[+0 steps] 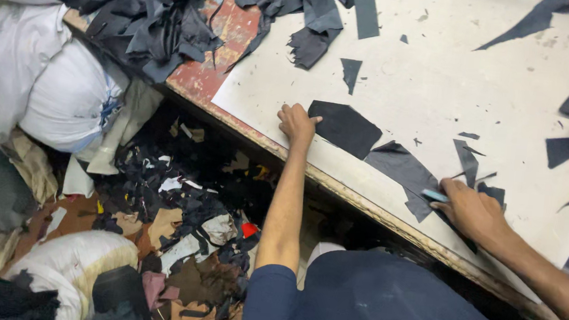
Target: The person cuts dark fabric pieces on a worktable using a rotary cutter. They repeatedly position, trim, and separate fabric pieces, accumulating cut pieces and scraps on the table.
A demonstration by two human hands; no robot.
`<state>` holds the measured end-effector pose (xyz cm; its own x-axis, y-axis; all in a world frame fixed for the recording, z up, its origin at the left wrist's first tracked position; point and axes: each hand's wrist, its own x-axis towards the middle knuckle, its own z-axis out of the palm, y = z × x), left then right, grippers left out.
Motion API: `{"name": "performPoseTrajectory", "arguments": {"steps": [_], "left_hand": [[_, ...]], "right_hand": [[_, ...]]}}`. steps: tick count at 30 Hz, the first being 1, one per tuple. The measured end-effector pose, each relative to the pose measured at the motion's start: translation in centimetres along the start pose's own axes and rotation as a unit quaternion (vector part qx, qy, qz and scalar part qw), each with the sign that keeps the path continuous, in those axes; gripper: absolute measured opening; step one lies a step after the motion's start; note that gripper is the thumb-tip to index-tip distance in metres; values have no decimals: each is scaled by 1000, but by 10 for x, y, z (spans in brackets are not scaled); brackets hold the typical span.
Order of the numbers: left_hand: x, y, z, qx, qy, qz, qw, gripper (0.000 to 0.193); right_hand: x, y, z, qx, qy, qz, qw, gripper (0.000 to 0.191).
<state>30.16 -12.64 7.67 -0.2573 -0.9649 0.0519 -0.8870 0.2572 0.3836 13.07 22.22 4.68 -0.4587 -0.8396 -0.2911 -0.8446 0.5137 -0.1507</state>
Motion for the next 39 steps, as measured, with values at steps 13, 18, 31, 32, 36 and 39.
{"name": "performPoseTrajectory", "arguments": {"steps": [13,18,31,32,36,39], "left_hand": [[0,-11,46,-47,82,210,973,22],[28,-19,46,-178,-30,136,974,42],[173,136,32,-176,158,234,943,9],[193,141,22,-187,158,224,943,10],[222,188,5,-189,104,453,865,10],[170,235,34,-265,-1,543,797,16]], "right_hand": [[-45,-18,-16,101,-135,125,978,38],[-43,-45,-38,136,-64,88,985,41],[-67,-82,-26,118,-110,287,944,46],[-62,-80,-24,116,-113,292,942,45],[-41,-82,-18,105,-128,322,932,44],[-26,-88,-17,92,-133,344,925,43]]}}
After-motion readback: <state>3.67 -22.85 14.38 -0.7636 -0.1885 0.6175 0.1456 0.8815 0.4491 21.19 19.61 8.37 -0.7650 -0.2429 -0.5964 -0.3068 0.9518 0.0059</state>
